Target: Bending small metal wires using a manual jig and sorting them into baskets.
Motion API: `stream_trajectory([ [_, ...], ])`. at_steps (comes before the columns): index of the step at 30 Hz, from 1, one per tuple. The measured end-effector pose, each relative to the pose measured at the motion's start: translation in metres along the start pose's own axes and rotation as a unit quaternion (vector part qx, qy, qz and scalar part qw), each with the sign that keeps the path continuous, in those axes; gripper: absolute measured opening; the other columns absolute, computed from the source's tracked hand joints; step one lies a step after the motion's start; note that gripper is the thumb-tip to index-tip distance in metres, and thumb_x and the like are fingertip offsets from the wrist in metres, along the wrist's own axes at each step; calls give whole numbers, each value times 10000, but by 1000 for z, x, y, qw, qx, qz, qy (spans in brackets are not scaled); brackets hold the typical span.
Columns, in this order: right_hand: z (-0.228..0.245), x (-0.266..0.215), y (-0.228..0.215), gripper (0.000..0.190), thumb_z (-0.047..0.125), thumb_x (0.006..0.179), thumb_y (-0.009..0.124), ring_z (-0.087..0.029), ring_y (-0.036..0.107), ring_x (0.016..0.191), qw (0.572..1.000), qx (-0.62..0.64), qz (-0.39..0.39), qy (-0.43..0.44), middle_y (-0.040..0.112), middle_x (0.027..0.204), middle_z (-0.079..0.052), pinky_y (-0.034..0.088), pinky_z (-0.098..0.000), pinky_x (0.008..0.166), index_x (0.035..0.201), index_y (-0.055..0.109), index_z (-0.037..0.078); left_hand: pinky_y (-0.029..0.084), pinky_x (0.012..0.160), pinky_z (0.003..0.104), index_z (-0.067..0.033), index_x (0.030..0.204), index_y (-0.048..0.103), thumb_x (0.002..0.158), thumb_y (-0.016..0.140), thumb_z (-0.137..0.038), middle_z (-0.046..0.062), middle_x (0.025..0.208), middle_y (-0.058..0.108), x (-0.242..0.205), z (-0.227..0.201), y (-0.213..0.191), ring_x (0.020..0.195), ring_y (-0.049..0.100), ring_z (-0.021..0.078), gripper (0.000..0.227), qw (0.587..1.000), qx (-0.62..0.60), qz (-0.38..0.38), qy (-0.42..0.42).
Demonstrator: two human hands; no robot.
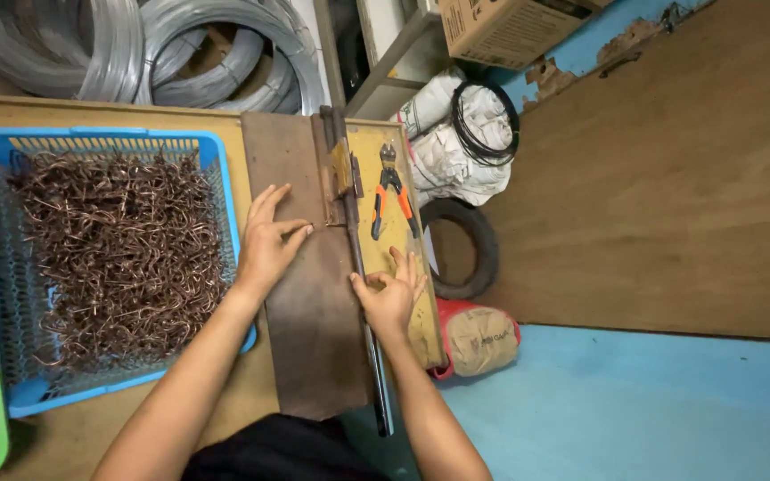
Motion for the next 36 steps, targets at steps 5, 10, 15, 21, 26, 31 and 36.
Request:
stream_trajectory([
  [5,-9,3,7,285,463,739,857,-330,320,1506,1000,-4,3,5,537,1476,-1,109,-675,1194,764,780,190,367,1190,498,-163,897,828,822,853,-188,148,1451,587,1,-2,-1,1411,458,423,83,1000,3,7,-2],
  [10,0,9,-1,257,449,749,858,-325,330,1504,1000,2,-4,4,532,1497,-11,125,-682,1186,771,791,202,373,1184,502,-152,908,827,840,834,-178,159,1453,581,-1,-4,-2,1404,459,433,74,1000,2,6,4],
  [15,-20,16,16,302,536,755,842,-317,346,1500,999,19,24,19,550,1476,-4,148,-680,1193,772,788,240,400,1162,491,-151,929,818,862,814,-180,148,1426,595,-1,-7,-4,1379,492,413,73,1000,-2,-4,12],
  [21,52,11,-21,302,208,857,821,-449,453,1388,976,131,-58,-161,509,1447,-223,317,-624,1137,1121,733,90,426,1128,496,-169,943,812,865,803,-192,96,1360,635,-25,-13,-24,1351,528,378,81,999,-37,-28,23],
  [26,135,-25,-11,299,176,966,693,-378,610,1260,929,293,89,-206,700,1265,-197,466,-500,1069,1250,715,87,417,1120,529,-151,914,810,856,798,-202,98,1361,646,-70,-47,-102,1372,507,388,78,997,52,-53,-12],
  [31,169,-40,64,261,236,955,732,-275,675,1178,895,343,201,-202,759,1172,-121,540,-416,998,1208,766,180,401,1114,578,-168,864,826,832,812,-267,91,1342,655,-102,-23,-155,1404,470,398,105,980,183,-51,-67],
  [36,192,-41,115,229,272,888,819,-192,737,1025,877,352,250,-212,795,1010,-64,569,-348,883,1113,814,227,274,1192,574,-218,922,825,855,791,-324,60,1402,623,-124,19,-189,1474,401,373,130,963,210,-70,-154],
])
Point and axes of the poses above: each hand's wrist, its own x-axis towards the middle knuckle, its own y-axis out of the palm, z = x × y, the point moved 7 cm from there along x, towards the middle knuckle
